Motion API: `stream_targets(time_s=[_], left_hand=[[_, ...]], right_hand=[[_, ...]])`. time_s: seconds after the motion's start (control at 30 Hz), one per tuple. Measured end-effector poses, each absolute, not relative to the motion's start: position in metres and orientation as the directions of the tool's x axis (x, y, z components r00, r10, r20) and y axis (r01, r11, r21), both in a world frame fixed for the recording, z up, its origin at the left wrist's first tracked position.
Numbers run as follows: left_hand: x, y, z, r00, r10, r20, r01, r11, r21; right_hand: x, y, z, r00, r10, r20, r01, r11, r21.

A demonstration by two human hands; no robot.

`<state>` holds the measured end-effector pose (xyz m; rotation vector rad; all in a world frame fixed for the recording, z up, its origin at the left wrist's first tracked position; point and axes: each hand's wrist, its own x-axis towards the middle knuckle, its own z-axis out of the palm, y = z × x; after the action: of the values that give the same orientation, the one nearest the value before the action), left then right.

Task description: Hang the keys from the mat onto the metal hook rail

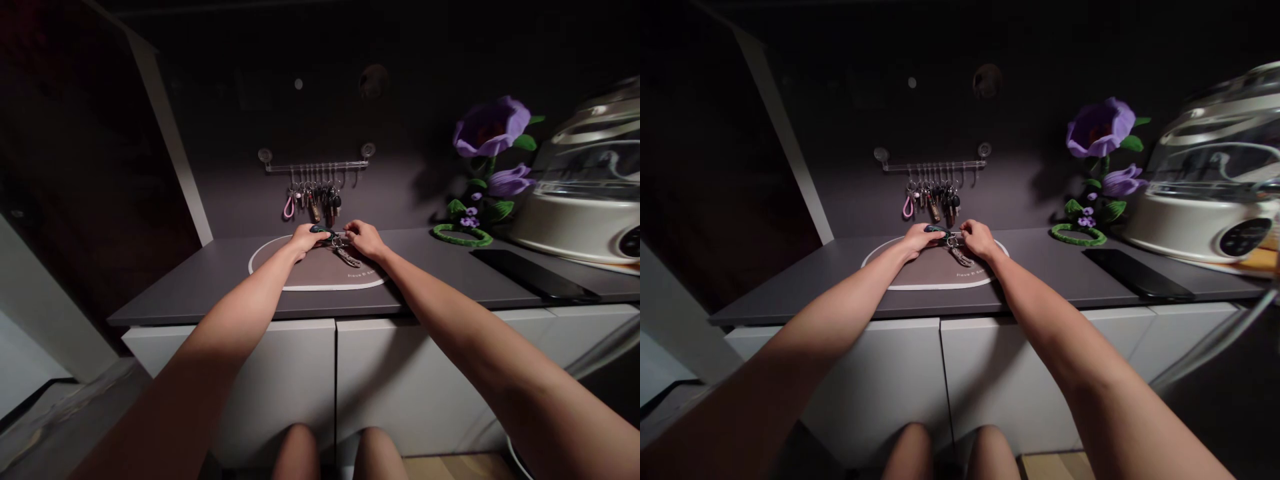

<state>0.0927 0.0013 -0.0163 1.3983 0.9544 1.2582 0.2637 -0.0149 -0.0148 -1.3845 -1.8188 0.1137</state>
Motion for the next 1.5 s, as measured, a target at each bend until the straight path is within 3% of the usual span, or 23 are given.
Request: stream_targets(time_s=[0.3,0.53,0.67,1.3,1.5], left_hand=[[0.094,-0.004,-0.005,0.155,0.964,0.216,-0.366,-0.147,0.919],[0.097,-0.005,-0.002,0.136,0.960,0.243,-0.376,-0.177,0.910],[0.099,-0.003,-0.002,0.113,0.960,0.256,-0.389,-0.194,0.901],[0.097,-0.010,0.002,0.138,0.943,0.303,-0.393,-0.228,0.891],[0.092,-0.004,0.004,0.091,0.957,0.276,-0.472,-0.203,0.858]], right_hand=[[0.251,-0.026,-0.010,-0.114,0.734,0.669,0.683,0.547,-0.484],[0.242,-0.033,-0.010,-0.252,0.611,0.750,0.703,0.648,-0.292],[0.240,-0.030,-0.014,-0.272,0.596,0.755,0.711,0.654,-0.260],[0.238,-0.033,-0.013,-0.227,0.607,0.762,0.714,0.636,-0.294],[0.240,-0.032,-0.009,-0.052,0.664,0.746,0.681,0.570,-0.459]])
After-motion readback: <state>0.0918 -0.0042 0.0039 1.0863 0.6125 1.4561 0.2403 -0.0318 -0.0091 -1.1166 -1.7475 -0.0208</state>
